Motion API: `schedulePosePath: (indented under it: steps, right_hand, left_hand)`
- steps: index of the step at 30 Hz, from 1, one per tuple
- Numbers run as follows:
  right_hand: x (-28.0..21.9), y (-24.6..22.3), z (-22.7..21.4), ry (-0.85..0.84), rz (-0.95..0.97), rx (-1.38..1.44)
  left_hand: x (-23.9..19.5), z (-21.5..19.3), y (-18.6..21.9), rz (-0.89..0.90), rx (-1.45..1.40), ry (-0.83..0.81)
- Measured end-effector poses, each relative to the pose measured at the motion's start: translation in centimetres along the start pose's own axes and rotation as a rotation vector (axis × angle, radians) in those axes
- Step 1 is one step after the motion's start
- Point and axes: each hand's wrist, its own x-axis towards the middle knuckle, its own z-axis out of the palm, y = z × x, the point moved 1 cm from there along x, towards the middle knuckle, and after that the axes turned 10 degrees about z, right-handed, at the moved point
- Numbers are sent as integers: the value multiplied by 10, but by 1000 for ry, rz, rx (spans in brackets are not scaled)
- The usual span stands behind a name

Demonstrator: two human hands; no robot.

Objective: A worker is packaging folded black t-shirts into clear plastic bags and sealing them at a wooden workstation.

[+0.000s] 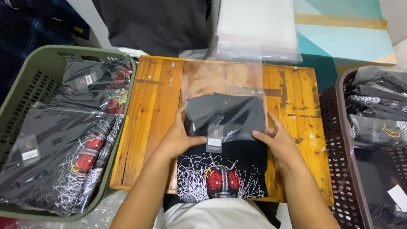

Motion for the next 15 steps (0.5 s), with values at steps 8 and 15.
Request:
schedulePosePath:
  steps: [8, 15]
  right_hand:
    - [-4, 17, 14, 317, -684, -1021]
    - [-13, 33, 76, 77, -1096, -1136]
  left_hand:
    - [-11, 12, 42, 37, 884, -204]
    - [-3, 17, -15, 775, 765, 254]
